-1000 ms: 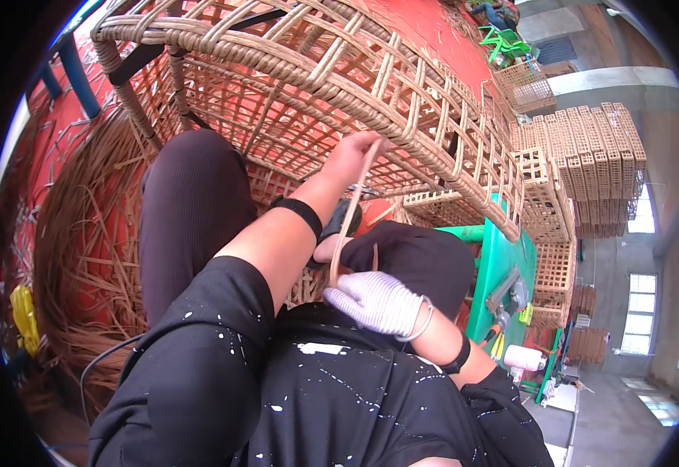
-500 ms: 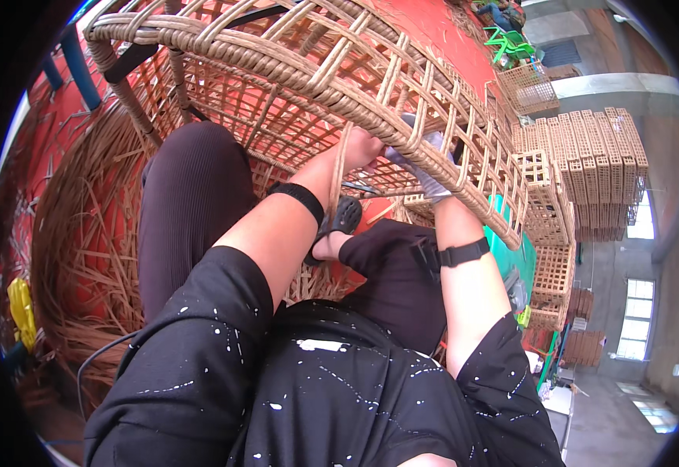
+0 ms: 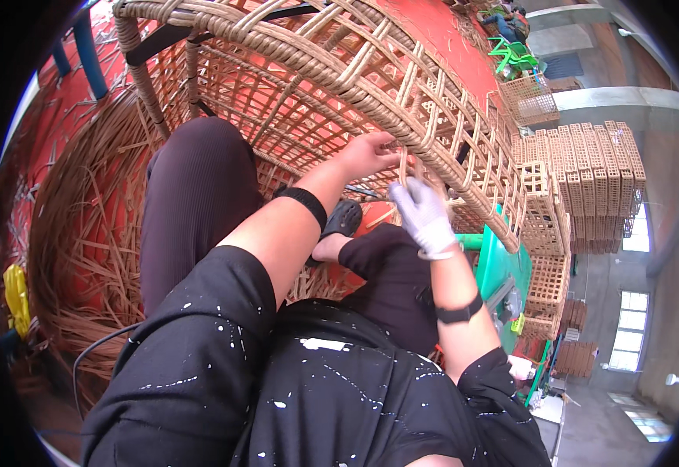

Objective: Weaving thin strips onto a furniture frame to create a mesh surface.

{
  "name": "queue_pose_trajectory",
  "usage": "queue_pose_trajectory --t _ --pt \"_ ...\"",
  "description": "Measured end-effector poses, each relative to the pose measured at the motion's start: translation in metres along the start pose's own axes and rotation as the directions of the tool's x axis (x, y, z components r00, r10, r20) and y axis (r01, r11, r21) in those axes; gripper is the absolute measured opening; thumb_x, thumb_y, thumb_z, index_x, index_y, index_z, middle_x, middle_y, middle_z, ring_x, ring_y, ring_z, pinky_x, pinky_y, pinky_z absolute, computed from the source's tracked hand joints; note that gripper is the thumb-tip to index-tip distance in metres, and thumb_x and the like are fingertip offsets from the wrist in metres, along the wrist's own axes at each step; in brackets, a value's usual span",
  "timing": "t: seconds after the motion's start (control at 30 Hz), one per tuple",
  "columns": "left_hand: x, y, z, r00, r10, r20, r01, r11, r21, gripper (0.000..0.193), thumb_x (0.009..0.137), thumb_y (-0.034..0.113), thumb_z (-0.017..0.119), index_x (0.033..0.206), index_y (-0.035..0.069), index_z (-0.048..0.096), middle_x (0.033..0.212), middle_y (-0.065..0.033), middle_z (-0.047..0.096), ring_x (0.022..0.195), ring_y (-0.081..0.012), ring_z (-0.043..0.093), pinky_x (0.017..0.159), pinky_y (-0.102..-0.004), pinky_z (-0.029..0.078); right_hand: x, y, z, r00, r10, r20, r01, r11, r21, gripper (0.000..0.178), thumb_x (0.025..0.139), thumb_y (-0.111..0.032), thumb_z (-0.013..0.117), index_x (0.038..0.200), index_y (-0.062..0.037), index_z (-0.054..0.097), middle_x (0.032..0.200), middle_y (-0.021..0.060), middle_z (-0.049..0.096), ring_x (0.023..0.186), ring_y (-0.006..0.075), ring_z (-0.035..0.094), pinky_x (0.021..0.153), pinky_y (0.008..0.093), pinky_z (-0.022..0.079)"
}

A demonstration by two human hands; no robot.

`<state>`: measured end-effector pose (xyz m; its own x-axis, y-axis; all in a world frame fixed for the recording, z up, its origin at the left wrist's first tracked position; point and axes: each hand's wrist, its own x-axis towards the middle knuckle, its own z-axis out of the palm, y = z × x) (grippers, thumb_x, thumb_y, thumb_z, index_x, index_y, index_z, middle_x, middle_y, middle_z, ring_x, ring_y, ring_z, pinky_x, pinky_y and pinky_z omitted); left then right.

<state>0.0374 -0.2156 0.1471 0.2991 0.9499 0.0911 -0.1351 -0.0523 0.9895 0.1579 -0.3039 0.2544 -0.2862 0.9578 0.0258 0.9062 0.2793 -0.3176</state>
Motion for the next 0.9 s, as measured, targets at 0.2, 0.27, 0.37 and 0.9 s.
queue_pose_trajectory --t 0.2,0.27,0.37,0.9 --pt "-0.007 -0.002 0.01 0.991 0.058 -0.118 -0.046 0.993 0.109 0.043 0.082 0.025 0.071 0.118 0.005 0.059 0.087 -0.0129 0.066 0.073 -0.0184 0.065 0.067 -0.0325 0.052 -0.081 -0.085 -0.002 0.916 0.086 0.392 -0.277 0.844 0.46 0.028 0.096 -0.022 0.048 0.082 -0.0021 0.062 0.069 0.0108 0.06 0.06 0.0213 0.057 0.062 0.0316 0.047" --pt "-0.006 -0.01 0.014 0.988 0.03 -0.154 -0.003 0.985 0.172 0.027 0.085 0.023 0.066 0.104 0.005 0.064 0.08 -0.0143 0.065 0.07 -0.023 0.064 0.065 -0.0343 0.051 -0.087 -0.093 -0.013 0.837 0.078 0.542 -0.357 0.828 0.433 0.027 0.095 -0.024 0.049 0.084 -0.0025 0.062 0.064 0.0056 0.059 0.054 0.0143 0.054 0.054 0.0273 0.045" --pt "0.005 -0.022 0.015 0.959 0.228 -0.17 -0.221 0.973 0.061 0.019 0.083 0.019 0.065 0.093 0.003 0.067 0.078 -0.0159 0.065 0.072 -0.0279 0.064 0.066 -0.0358 0.05 -0.088 -0.092 -0.037 0.779 -0.039 0.626 -0.315 0.839 0.444 0.025 0.094 -0.025 0.051 0.089 -0.004 0.063 0.067 0.0032 0.061 0.051 0.0104 0.054 0.051 0.0254 0.045" --pt "0.038 -0.034 0.001 0.609 0.793 0.019 -0.609 0.452 0.651 0.024 0.09 0.009 0.05 0.111 -0.001 0.057 0.089 -0.0111 0.065 0.074 -0.02 0.064 0.064 -0.032 0.052 -0.03 -0.008 -0.019 0.921 0.035 0.387 -0.09 0.988 0.126 0.045 0.084 -0.045 0.056 0.107 -0.0069 0.062 0.101 0.0146 0.066 0.094 0.0308 0.063 0.084 0.039 0.049"
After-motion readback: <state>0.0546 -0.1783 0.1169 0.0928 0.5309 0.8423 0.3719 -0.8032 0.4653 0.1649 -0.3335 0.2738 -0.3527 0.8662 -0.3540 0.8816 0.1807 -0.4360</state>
